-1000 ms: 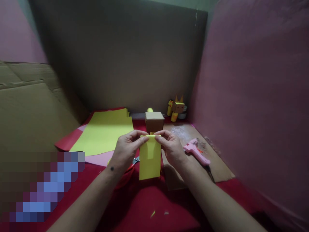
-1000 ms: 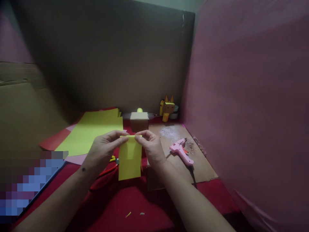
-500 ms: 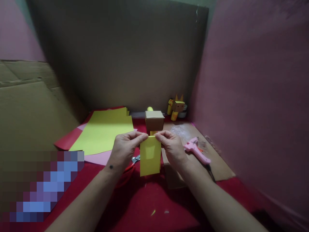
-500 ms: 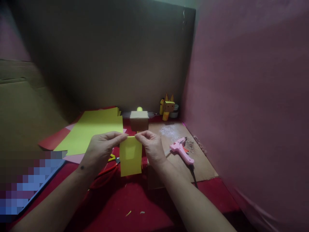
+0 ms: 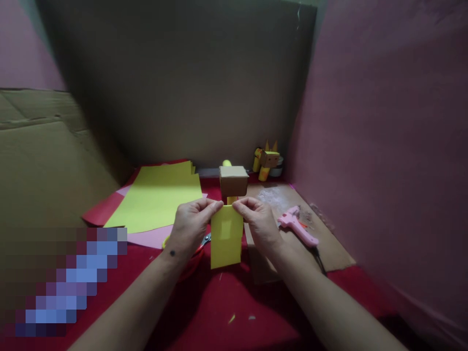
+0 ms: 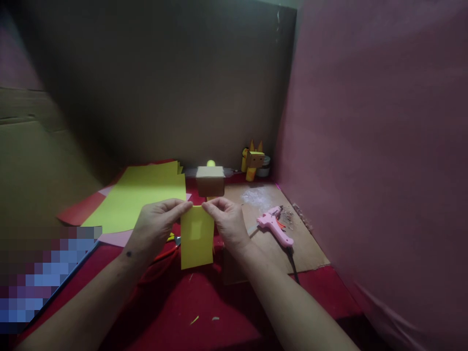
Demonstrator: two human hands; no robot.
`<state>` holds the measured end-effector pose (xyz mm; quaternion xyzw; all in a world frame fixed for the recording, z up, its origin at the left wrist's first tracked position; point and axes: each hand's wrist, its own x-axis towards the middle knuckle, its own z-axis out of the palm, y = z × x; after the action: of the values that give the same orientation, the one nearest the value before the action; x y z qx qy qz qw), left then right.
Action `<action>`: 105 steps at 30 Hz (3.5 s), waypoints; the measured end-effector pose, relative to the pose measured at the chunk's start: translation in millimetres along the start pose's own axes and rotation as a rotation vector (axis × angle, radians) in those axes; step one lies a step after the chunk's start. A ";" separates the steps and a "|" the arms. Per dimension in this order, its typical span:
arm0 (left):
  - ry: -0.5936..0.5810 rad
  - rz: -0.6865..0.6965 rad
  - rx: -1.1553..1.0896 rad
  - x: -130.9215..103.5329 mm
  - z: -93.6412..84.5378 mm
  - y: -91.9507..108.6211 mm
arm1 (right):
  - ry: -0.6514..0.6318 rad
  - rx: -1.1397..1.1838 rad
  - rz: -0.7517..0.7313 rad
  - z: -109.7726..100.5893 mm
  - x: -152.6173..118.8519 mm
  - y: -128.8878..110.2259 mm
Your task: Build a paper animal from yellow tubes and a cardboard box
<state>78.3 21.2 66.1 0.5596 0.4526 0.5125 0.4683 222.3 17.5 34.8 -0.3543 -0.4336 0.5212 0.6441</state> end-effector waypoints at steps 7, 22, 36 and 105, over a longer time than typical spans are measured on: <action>-0.044 0.038 0.083 -3.0 1.2 -1.5 | -0.022 -0.047 0.022 -0.7 0.6 -0.8; -0.074 0.037 0.063 2.3 -1.1 -7.5 | -0.058 -0.094 0.099 -0.5 -0.6 -2.4; -0.066 0.027 0.033 5.1 -11.4 2.4 | -0.033 -0.008 0.123 -8.0 4.6 -5.1; -0.440 -0.202 0.111 22.3 -54.8 4.5 | -0.112 -0.660 -0.355 -8.8 -7.3 -10.7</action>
<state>25.2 45.8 75.8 0.6344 0.4212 0.3031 0.5729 233.7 8.0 39.9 -0.4330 -0.6674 0.2524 0.5508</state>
